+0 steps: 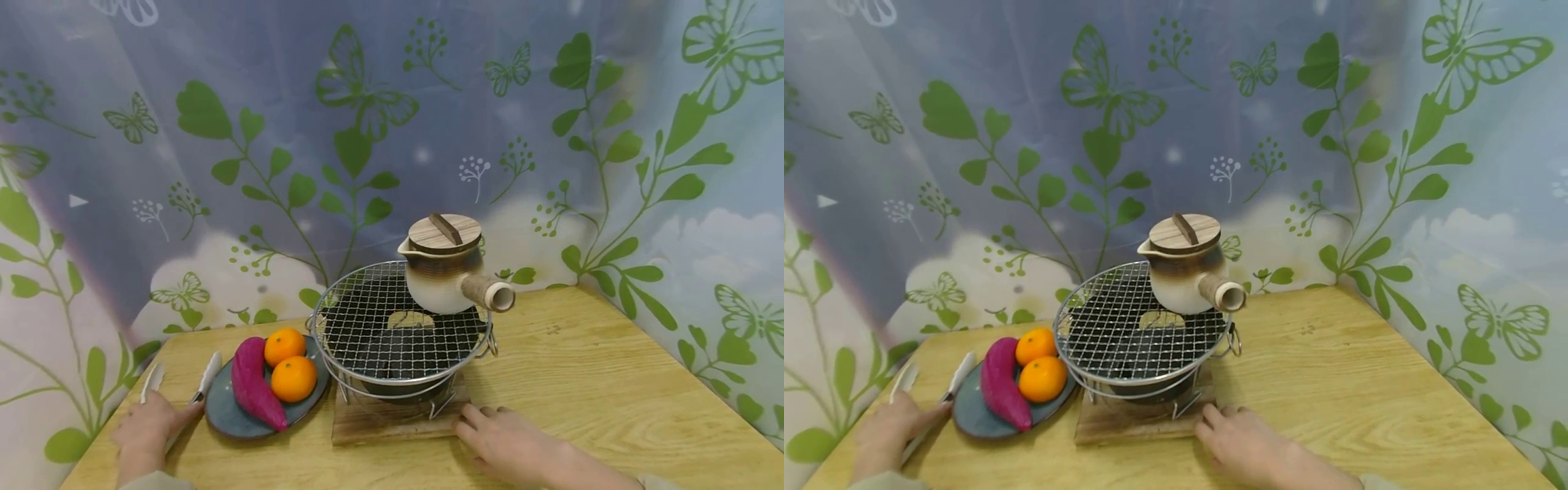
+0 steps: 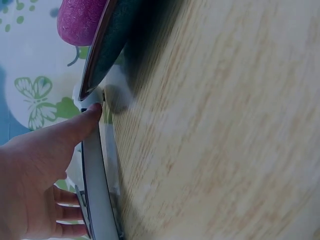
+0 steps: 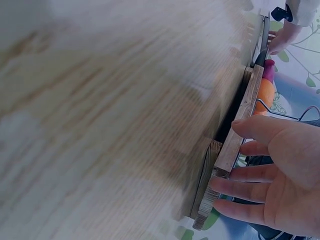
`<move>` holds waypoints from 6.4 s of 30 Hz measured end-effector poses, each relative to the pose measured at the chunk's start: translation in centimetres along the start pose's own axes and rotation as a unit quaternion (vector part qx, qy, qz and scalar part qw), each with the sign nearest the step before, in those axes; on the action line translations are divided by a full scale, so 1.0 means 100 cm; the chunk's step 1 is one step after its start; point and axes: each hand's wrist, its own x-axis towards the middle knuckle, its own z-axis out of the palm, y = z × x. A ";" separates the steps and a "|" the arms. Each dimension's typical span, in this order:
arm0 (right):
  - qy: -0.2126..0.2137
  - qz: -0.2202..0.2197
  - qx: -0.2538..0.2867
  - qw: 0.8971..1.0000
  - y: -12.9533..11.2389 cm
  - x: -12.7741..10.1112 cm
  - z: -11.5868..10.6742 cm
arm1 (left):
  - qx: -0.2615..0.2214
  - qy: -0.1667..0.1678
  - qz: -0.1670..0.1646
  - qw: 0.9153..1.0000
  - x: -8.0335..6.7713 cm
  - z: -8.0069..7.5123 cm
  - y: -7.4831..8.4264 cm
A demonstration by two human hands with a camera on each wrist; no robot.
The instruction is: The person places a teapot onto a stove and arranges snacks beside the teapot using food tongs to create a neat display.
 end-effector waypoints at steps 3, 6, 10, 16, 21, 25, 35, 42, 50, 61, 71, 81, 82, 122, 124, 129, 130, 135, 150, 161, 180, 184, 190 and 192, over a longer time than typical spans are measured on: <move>0.000 0.000 0.003 1.000 0.000 0.000 0.000 | 0.005 -0.005 -0.009 1.000 0.001 0.000 0.001; 0.000 0.000 0.007 1.000 0.000 0.000 0.000 | 0.017 -0.013 -0.009 1.000 0.003 -0.001 0.001; 0.001 0.001 0.010 1.000 -0.001 -0.001 0.000 | 0.022 -0.024 0.000 0.999 0.005 -0.002 0.000; 0.004 0.002 0.008 1.000 -0.001 -0.001 0.000 | 0.021 -0.027 0.007 0.999 0.006 -0.002 -0.002; -0.009 0.003 0.010 1.000 -0.001 0.000 0.000 | 0.021 -0.021 -0.007 1.000 0.006 0.001 -0.001; -0.012 0.004 0.022 1.000 -0.001 0.000 0.000 | 0.022 -0.024 -0.012 0.999 0.008 0.003 -0.001; -0.005 0.000 0.008 1.000 -0.001 0.000 -0.001 | 0.002 -0.028 0.046 0.999 0.000 -0.009 -0.008; -0.013 -0.001 0.009 1.000 -0.001 -0.001 -0.001 | -0.014 0.009 0.004 1.000 -0.003 -0.013 -0.007; -0.020 0.003 0.004 1.000 -0.002 -0.001 -0.001 | -0.028 0.018 0.007 0.999 -0.002 -0.017 -0.014; -0.013 -0.004 0.024 1.000 -0.002 0.003 -0.002 | -0.034 0.005 0.029 0.999 -0.010 -0.030 -0.024; 0.010 -0.011 0.029 0.999 0.001 0.001 0.002 | -0.013 0.008 0.089 0.996 -0.015 -0.040 -0.014; 0.024 -0.015 0.025 0.999 0.002 0.001 0.003 | 0.023 0.023 0.116 0.993 -0.015 -0.039 -0.010; 0.024 -0.016 0.025 0.999 0.002 0.001 0.003 | 0.018 0.024 0.110 0.994 -0.016 -0.039 -0.010; 0.026 -0.016 0.023 0.999 0.001 0.001 0.003 | -0.007 0.025 0.134 0.991 -0.041 -0.069 0.002; 0.022 -0.015 0.023 0.999 0.000 0.000 0.003 | -0.001 0.034 0.142 0.989 -0.042 -0.069 0.003; 0.025 -0.013 0.021 0.999 0.000 0.000 0.005 | 0.009 0.052 0.167 0.985 -0.046 -0.071 0.009; 0.026 -0.013 0.022 0.999 0.000 0.000 0.005 | 0.011 0.053 0.171 0.984 -0.048 -0.072 0.011; 0.032 -0.013 0.021 0.999 0.000 0.001 0.006 | 0.020 0.056 0.182 0.982 -0.056 -0.075 0.021; 0.074 -0.022 -0.013 0.997 -0.001 0.000 0.010 | 0.021 0.089 0.228 0.969 -0.079 -0.067 0.049; 0.073 -0.025 -0.016 0.997 -0.001 0.001 0.008 | 0.055 0.099 0.256 0.960 -0.090 -0.067 0.062; 0.073 -0.027 -0.016 0.997 -0.001 0.002 0.008 | 0.103 0.080 0.271 0.954 -0.101 -0.058 0.072; 0.085 -0.031 -0.013 0.996 -0.001 0.001 0.011 | 0.112 0.089 0.280 0.949 -0.104 -0.054 0.075; 0.098 -0.035 -0.014 0.994 0.000 0.000 0.012 | 0.124 0.081 0.280 0.949 -0.106 -0.050 0.079; 0.095 -0.035 -0.015 0.995 0.000 0.000 0.011 | 0.129 0.079 0.281 0.948 -0.107 -0.049 0.080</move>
